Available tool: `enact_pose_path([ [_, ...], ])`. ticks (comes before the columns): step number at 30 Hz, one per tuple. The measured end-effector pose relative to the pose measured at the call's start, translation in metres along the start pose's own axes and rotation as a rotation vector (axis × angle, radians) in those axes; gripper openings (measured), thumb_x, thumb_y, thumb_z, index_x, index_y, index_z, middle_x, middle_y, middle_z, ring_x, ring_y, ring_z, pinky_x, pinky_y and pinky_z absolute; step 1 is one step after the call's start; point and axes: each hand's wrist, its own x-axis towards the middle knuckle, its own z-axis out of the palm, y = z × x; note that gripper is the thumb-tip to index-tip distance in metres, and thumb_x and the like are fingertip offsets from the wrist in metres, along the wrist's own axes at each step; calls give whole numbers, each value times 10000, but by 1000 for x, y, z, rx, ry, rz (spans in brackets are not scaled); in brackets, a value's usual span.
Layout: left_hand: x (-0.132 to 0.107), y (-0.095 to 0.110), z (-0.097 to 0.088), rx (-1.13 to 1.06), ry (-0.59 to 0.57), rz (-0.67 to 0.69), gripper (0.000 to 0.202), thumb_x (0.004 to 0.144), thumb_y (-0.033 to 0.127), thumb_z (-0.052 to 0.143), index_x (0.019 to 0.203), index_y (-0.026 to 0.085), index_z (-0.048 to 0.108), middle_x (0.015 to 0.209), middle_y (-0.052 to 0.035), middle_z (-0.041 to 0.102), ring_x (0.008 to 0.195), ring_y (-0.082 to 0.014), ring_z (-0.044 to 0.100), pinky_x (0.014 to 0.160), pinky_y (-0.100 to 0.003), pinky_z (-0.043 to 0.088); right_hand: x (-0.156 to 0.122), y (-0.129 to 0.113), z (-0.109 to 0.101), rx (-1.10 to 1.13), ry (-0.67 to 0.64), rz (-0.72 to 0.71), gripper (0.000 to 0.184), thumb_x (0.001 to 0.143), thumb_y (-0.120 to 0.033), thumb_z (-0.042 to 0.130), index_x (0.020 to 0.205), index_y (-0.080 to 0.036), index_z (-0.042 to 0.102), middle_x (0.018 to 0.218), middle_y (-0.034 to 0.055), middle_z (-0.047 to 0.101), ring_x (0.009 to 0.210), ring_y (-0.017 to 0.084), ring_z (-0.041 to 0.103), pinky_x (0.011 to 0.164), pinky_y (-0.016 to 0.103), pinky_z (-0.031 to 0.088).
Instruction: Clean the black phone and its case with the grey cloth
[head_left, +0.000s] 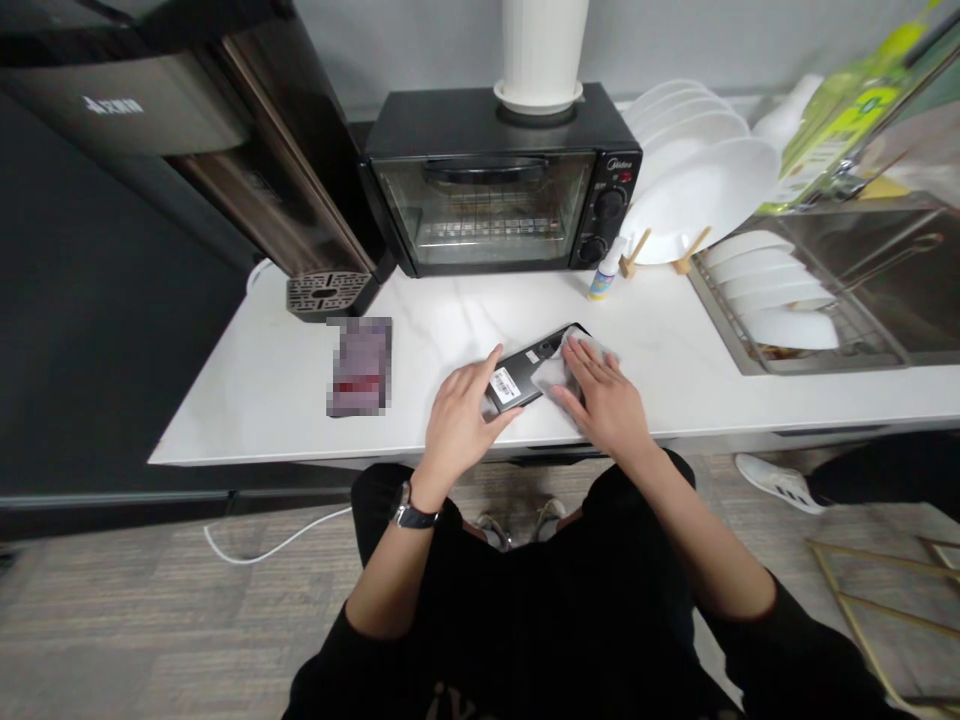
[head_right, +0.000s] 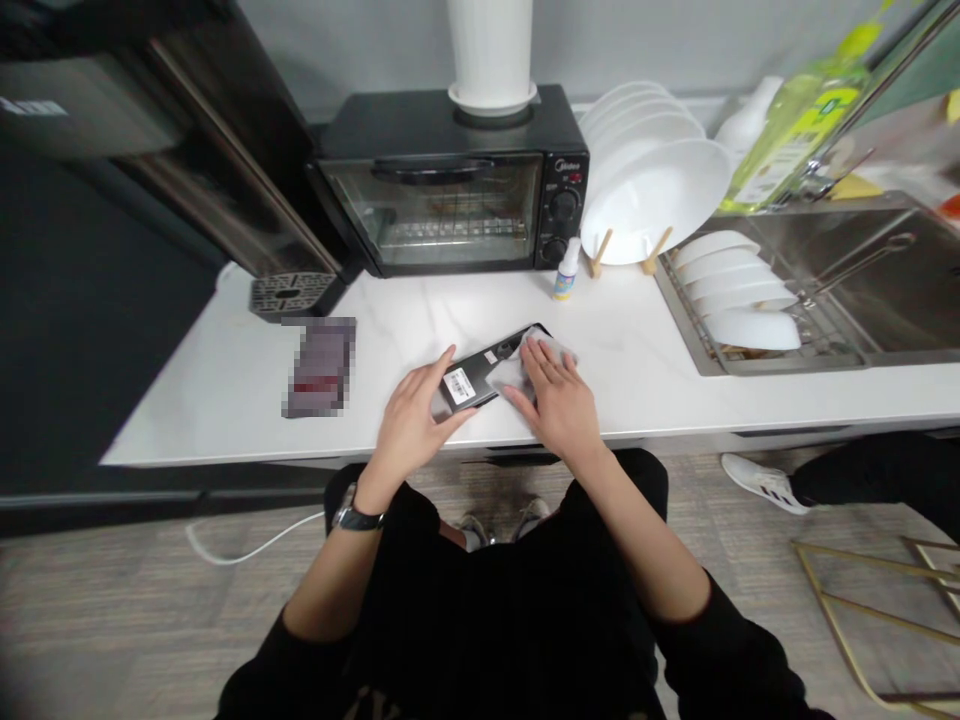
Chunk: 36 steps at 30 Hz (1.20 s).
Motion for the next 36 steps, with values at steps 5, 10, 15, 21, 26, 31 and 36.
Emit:
enact_pose_path([
  [5, -1, -3, 1, -9, 3, 9, 876, 962, 450, 734, 1692, 257, 291, 1467, -132, 636, 1304, -324, 609, 1148, -496, 481, 22, -30, 19, 28, -15, -43, 785, 1068, -655, 416, 1589, -73, 496, 1643, 204, 486, 1568, 372, 434, 1304, 641, 318],
  [10, -4, -6, 1, 1, -23, 15, 875, 955, 213, 626, 1721, 260, 206, 1441, -132, 645, 1249, -320, 632, 1103, -501, 512, 1, -73, 20, 157, -155, -327, 718, 1078, -603, 448, 1635, -149, 441, 1643, 154, 504, 1575, 289, 437, 1323, 561, 337],
  [15, -3, -4, 1, 5, -12, -4, 953, 921, 311, 755, 1713, 264, 227, 1451, -127, 646, 1289, -341, 617, 1149, -522, 480, -19, -31, -1, 76, -102, -181, 686, 1096, -546, 443, 1677, -190, 362, 1681, 135, 449, 1575, 305, 431, 1291, 601, 378],
  [21, 0, -3, 1, -21, -5, -24, 991, 924, 456, 787, 1712, 276, 215, 1447, -131, 655, 1297, -334, 623, 1147, -525, 476, 10, 8, 3, -22, 3, 40, 768, 1079, -630, 410, 1648, -115, 409, 1678, 189, 439, 1584, 377, 404, 1277, 668, 349],
  [26, -2, -9, 2, -37, -13, 2, 969, 939, 406, 751, 1716, 247, 195, 1447, -147, 652, 1287, -332, 634, 1144, -529, 483, 17, -49, 20, 69, -101, -193, 783, 1066, -648, 433, 1611, -86, 464, 1670, 189, 455, 1594, 331, 400, 1326, 595, 305],
  [31, -3, -12, 3, 7, -42, -9, 979, 902, 165, 651, 1728, 234, 130, 1434, -145, 653, 1263, -326, 641, 1107, -517, 511, -8, -70, 14, 172, -204, -374, 686, 1099, -557, 429, 1674, -190, 362, 1689, 113, 445, 1606, 259, 381, 1331, 551, 332],
  [36, 0, -4, 2, -12, -25, -4, 1078, 893, 359, 804, 1723, 259, 123, 1455, -126, 656, 1290, -349, 628, 1146, -546, 479, -16, -10, -3, 54, -98, -130, 676, 1110, -528, 401, 1697, -206, 310, 1704, 128, 410, 1600, 304, 386, 1295, 611, 369],
])
